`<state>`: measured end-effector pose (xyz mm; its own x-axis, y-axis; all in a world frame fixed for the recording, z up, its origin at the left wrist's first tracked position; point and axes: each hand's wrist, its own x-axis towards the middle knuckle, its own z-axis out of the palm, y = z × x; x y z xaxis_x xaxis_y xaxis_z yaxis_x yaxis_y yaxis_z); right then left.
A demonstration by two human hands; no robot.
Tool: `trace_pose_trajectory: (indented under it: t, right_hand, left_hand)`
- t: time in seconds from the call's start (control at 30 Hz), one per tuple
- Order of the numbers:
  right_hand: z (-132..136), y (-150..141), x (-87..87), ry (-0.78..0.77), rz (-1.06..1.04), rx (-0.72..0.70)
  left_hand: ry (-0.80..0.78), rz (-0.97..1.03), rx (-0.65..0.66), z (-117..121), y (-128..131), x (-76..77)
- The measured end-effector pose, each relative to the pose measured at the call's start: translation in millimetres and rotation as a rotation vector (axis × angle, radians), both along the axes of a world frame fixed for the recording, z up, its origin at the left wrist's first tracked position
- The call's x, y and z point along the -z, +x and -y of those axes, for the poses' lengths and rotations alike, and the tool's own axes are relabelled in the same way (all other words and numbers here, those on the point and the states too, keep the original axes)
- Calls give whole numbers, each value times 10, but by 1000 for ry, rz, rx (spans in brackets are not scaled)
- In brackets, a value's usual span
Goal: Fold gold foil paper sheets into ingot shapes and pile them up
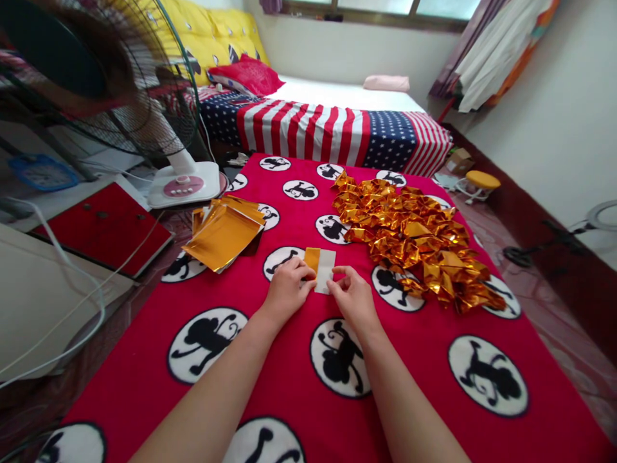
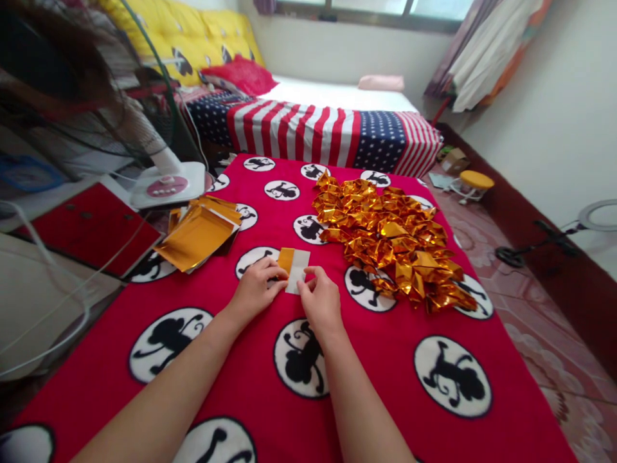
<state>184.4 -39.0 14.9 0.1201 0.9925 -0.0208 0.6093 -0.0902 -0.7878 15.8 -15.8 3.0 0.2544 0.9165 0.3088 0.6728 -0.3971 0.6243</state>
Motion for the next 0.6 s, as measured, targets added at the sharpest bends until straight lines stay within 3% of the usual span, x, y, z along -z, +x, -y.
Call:
trace_pose_trajectory:
  t: [0.2,0.5,0.6]
  right_hand:
    - [11,51,28,27,-142,82]
    - [34,-88,42,-157,-614,43]
    - [75,-46,87,-81,-536,-3]
  left_hand:
    - [-11,139,87,-108,-13,20]
    - [44,162,87,-99,-32,83]
    - [26,178,88,-99,-48,92]
